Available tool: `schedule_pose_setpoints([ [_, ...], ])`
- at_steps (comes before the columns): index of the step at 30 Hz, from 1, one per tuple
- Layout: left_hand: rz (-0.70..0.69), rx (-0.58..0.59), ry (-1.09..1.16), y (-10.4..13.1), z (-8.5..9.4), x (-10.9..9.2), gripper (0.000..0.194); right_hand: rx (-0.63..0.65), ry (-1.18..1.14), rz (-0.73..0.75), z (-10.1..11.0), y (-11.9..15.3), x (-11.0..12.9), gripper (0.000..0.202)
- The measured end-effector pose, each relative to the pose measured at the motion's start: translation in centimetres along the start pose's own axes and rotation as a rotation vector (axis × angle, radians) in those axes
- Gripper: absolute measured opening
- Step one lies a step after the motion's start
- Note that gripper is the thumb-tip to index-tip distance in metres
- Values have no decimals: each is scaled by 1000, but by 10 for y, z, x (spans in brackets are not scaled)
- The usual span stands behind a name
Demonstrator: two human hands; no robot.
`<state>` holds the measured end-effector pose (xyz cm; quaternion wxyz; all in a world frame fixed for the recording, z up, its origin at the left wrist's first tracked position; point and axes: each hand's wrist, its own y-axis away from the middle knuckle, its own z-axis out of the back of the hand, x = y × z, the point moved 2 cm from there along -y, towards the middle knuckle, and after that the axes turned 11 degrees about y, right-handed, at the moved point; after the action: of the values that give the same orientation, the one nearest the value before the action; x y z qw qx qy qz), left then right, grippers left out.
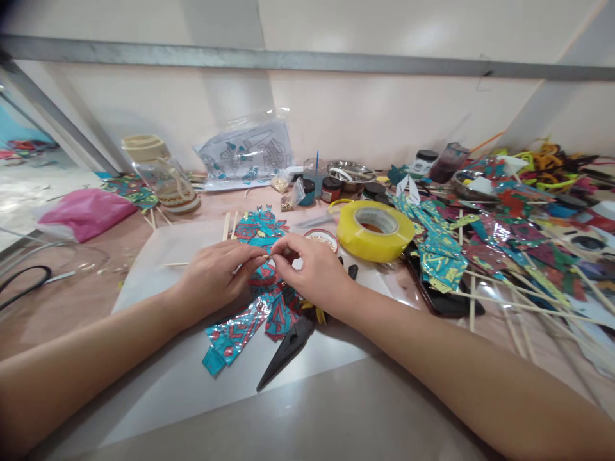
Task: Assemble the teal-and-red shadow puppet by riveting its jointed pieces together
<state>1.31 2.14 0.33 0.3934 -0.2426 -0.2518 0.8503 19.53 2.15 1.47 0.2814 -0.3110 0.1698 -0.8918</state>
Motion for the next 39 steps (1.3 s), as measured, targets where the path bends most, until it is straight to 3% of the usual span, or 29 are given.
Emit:
schedule_pose_setpoints([
  [8,-24,-60,-27,1,3,-3,8,2,22,19,-1,1,-1,5],
  [20,-58,-17,-62,-1,6,-9,13,45,-15,34,-4,5,3,3],
  [27,-110,-48,-105,0,6,-12,11,79,37,35,-5,6,4,3],
  [34,-196,-7,-206,2,7,-10,10,109,-106,-63,-5,4,4,5],
  [39,-170,-38,-155,2,6,-10,7,212,-334,-233,-6,2,2,3],
])
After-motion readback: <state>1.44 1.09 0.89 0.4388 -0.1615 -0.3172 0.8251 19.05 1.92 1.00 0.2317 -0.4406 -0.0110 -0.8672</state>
